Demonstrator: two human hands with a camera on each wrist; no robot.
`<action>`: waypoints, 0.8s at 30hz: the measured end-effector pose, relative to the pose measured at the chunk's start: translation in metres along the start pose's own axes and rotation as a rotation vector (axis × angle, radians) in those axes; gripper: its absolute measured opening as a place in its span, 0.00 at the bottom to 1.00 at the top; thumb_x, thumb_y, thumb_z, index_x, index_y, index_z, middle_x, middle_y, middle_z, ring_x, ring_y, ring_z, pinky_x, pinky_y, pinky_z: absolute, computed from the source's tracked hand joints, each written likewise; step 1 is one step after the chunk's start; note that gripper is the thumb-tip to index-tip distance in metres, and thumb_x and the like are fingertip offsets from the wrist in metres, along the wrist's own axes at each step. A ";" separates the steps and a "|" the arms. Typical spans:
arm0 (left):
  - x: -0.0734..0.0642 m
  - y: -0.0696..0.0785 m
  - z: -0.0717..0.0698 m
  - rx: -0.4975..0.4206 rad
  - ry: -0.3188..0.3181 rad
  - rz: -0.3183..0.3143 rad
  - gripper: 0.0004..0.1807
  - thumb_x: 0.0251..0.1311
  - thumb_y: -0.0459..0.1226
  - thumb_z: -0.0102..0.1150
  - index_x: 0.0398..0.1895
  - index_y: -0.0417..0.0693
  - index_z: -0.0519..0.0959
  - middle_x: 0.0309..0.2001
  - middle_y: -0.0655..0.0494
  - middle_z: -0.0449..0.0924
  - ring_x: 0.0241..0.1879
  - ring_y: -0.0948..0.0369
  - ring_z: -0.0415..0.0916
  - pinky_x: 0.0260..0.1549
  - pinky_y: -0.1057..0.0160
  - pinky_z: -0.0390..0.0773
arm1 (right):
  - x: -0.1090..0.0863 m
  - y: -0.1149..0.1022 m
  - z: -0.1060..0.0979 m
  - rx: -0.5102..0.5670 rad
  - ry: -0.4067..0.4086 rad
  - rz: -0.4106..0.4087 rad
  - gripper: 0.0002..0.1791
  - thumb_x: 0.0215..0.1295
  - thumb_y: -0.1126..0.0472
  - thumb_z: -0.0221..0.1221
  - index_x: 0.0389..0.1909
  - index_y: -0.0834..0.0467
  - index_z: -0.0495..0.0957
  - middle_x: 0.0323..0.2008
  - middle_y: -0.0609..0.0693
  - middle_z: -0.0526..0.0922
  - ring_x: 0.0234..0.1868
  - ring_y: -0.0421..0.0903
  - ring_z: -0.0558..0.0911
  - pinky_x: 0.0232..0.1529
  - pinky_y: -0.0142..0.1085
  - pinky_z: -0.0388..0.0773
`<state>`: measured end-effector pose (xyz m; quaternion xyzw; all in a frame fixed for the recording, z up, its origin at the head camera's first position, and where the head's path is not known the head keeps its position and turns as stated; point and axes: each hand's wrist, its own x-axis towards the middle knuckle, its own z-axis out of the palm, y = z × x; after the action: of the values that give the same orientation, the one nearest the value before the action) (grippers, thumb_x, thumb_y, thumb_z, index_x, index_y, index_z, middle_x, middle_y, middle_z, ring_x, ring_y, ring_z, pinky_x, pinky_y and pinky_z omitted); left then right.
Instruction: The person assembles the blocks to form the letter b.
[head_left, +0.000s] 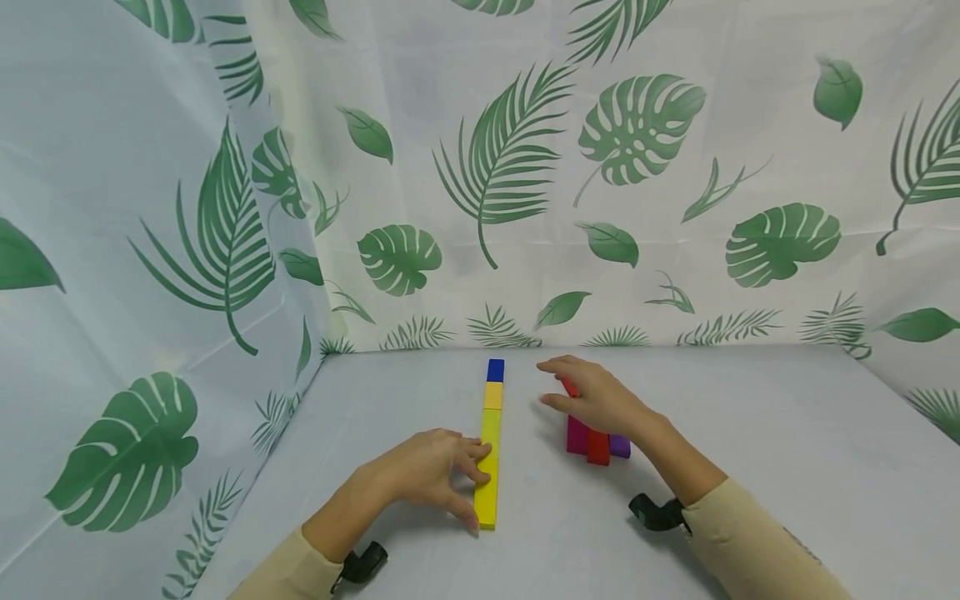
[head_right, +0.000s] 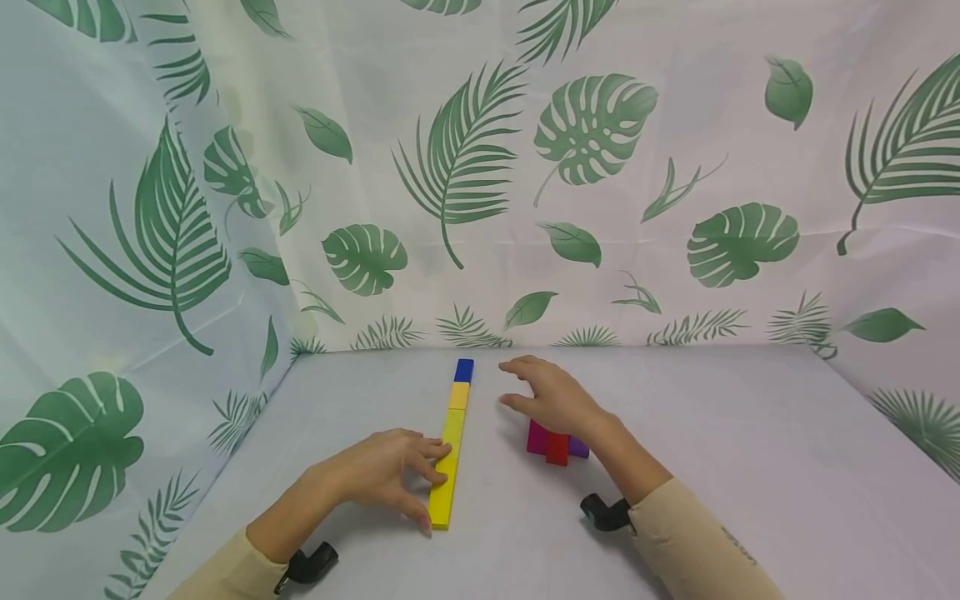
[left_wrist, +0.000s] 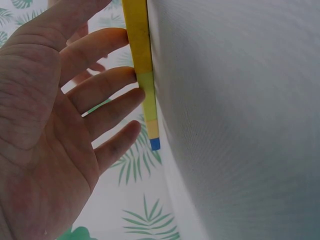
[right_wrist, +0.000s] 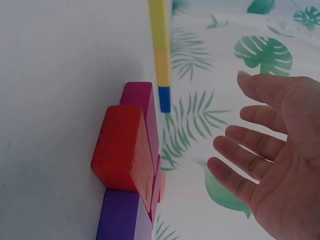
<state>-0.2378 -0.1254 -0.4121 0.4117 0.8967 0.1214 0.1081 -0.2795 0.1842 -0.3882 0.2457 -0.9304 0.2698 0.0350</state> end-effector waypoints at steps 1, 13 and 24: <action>0.000 0.000 0.000 -0.001 -0.001 -0.002 0.37 0.43 0.69 0.75 0.57 0.67 0.86 0.71 0.63 0.74 0.73 0.63 0.70 0.73 0.50 0.70 | 0.000 0.000 -0.001 0.006 -0.002 0.000 0.32 0.70 0.52 0.67 0.73 0.53 0.73 0.68 0.54 0.78 0.68 0.57 0.78 0.64 0.57 0.80; 0.000 -0.001 0.001 -0.007 0.000 -0.003 0.37 0.43 0.69 0.75 0.57 0.68 0.86 0.71 0.63 0.75 0.74 0.63 0.70 0.74 0.50 0.69 | -0.002 0.009 -0.005 0.038 -0.055 -0.001 0.31 0.70 0.53 0.67 0.71 0.56 0.75 0.67 0.55 0.80 0.67 0.58 0.79 0.64 0.56 0.80; 0.000 0.000 0.001 -0.009 -0.005 -0.016 0.36 0.43 0.69 0.75 0.57 0.69 0.86 0.71 0.64 0.74 0.74 0.61 0.70 0.74 0.49 0.69 | -0.004 0.021 -0.009 0.070 -0.191 0.039 0.31 0.65 0.58 0.71 0.69 0.56 0.77 0.59 0.58 0.83 0.59 0.57 0.80 0.55 0.48 0.86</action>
<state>-0.2373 -0.1249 -0.4134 0.4042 0.8992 0.1233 0.1133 -0.2868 0.2055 -0.3912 0.2530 -0.9242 0.2779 -0.0679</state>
